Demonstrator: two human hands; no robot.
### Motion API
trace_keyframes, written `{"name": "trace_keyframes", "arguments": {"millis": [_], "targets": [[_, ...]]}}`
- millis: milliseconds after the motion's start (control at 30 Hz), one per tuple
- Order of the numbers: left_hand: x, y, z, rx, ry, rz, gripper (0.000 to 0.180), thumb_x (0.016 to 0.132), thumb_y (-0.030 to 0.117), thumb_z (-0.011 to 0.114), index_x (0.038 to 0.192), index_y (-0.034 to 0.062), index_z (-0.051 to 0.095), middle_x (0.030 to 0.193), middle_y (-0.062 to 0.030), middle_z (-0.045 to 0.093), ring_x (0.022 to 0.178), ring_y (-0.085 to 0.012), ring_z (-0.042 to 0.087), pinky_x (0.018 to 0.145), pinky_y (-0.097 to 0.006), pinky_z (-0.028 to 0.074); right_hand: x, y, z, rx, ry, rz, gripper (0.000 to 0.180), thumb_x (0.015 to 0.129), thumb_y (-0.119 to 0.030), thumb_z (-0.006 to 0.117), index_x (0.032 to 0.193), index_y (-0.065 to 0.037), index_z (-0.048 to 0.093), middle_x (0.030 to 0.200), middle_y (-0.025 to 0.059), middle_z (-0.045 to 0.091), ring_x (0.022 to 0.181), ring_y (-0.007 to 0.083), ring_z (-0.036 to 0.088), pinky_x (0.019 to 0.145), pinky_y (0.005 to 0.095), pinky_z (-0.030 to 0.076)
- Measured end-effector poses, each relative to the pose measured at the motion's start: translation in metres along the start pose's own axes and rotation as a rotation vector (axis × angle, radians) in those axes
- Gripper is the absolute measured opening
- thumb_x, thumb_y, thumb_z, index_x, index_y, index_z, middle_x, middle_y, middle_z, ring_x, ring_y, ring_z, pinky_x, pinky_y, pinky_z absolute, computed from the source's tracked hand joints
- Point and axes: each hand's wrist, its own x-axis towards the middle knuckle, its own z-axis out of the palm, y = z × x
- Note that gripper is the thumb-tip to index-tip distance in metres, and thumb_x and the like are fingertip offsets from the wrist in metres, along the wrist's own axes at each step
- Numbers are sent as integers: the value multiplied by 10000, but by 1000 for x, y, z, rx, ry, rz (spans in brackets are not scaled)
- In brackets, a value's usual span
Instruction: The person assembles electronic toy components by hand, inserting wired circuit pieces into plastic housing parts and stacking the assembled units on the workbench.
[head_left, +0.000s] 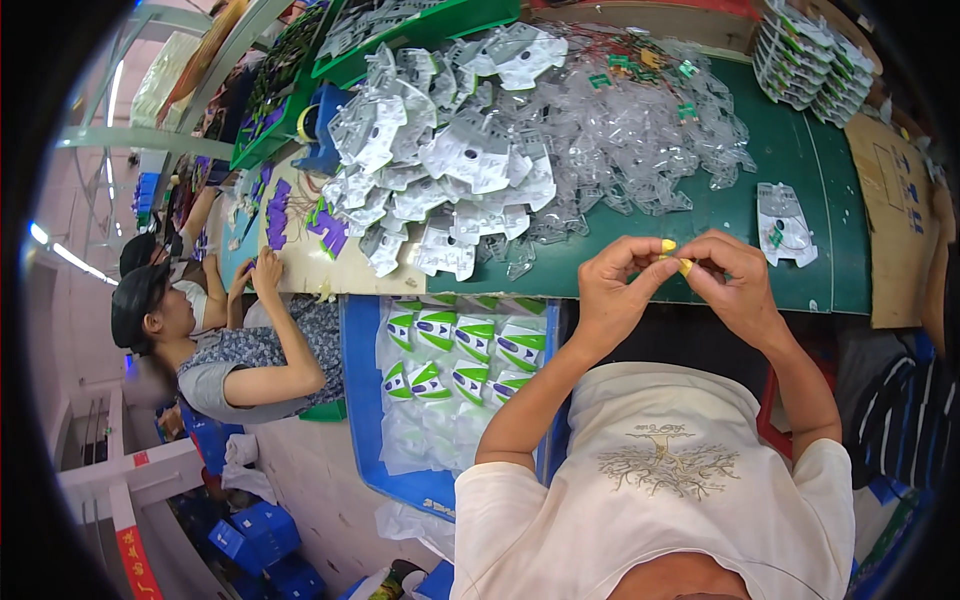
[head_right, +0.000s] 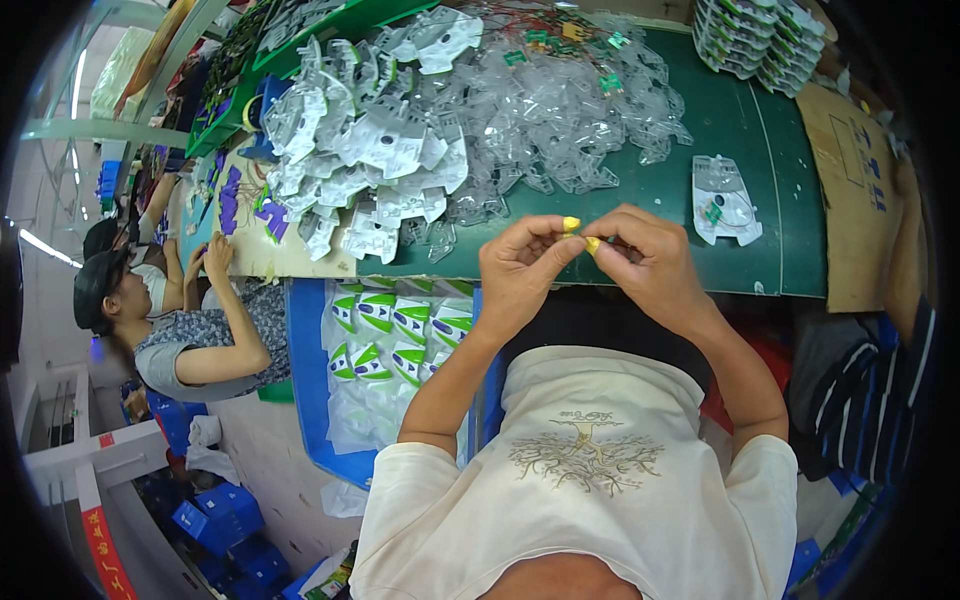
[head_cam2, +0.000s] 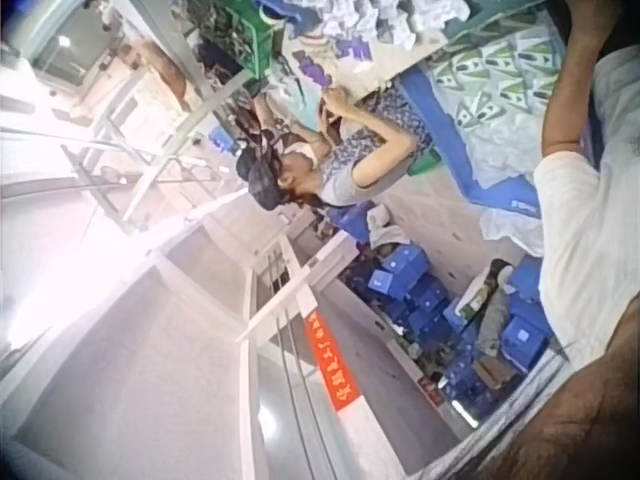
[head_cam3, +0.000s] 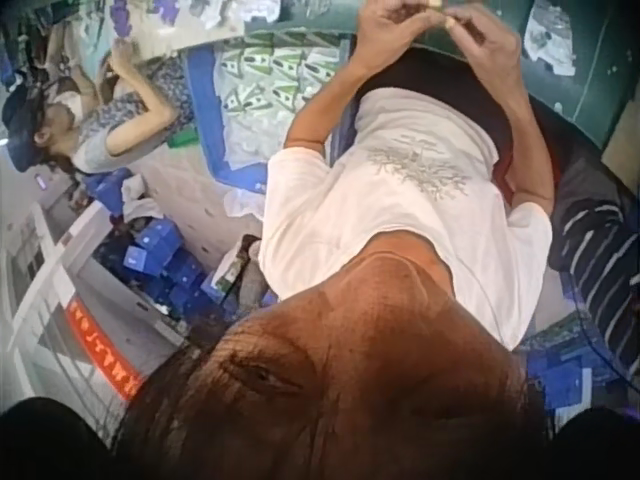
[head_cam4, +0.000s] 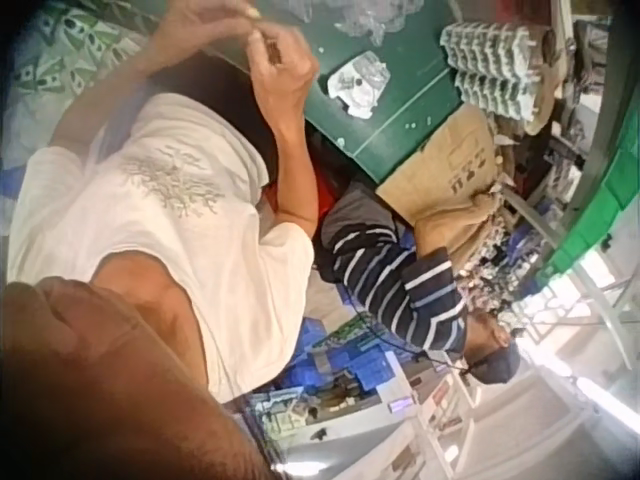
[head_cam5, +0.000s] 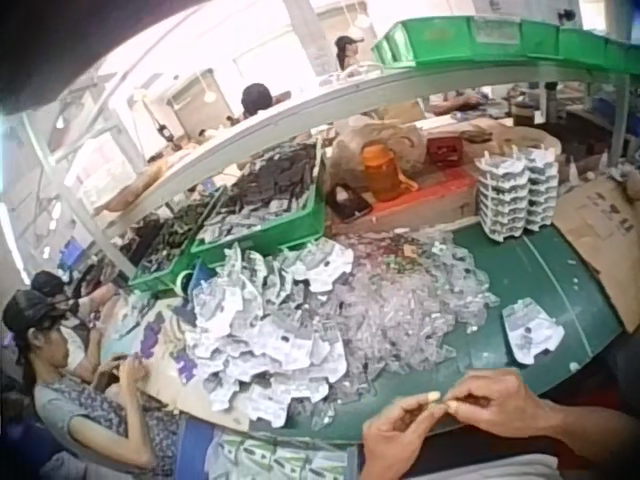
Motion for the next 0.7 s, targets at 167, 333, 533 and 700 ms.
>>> {"name": "trace_keyframes", "arguments": {"millis": [167, 333, 533, 700], "targets": [[3, 8, -25, -367, -226, -509, 313, 910, 84, 722, 1207, 46, 631, 902, -32, 674, 747, -72, 634, 684, -214, 516, 9, 19, 8, 188, -128, 43, 100, 854, 27, 675, 939, 12, 725, 837, 40, 664, 698, 63, 557, 597, 228, 428], [9, 15, -51, -488, -248, -627, 408, 919, 118, 713, 1261, 58, 499, 919, -41, 655, 752, -102, 648, 679, -246, 542, 17, 11, 22, 154, -194, -47, 83, 872, 13, 672, 953, 2, 685, 855, 29, 639, 719, 69, 547, 617, 228, 419], [52, 68, -120, 1718, 121, 612, 414, 787, -18, 639, 1180, 110, 658, 1152, -48, 657, 1155, -233, 560, 1012, -448, 320, 15, 23, 4, 362, 4, 68, 44, 941, -15, 602, 982, -27, 613, 882, -34, 583, 741, 11, 496, 611, 186, 397], [78, 86, -157, 1821, 12, 629, 283, 795, 8, 620, 1033, 141, 698, 1064, 22, 681, 1169, -209, 568, 1074, -519, 209, 3, 17, 3, 314, -99, 237, 49, 924, -54, 632, 956, -19, 622, 803, -54, 563, 651, -2, 439, 554, 178, 346]]}}
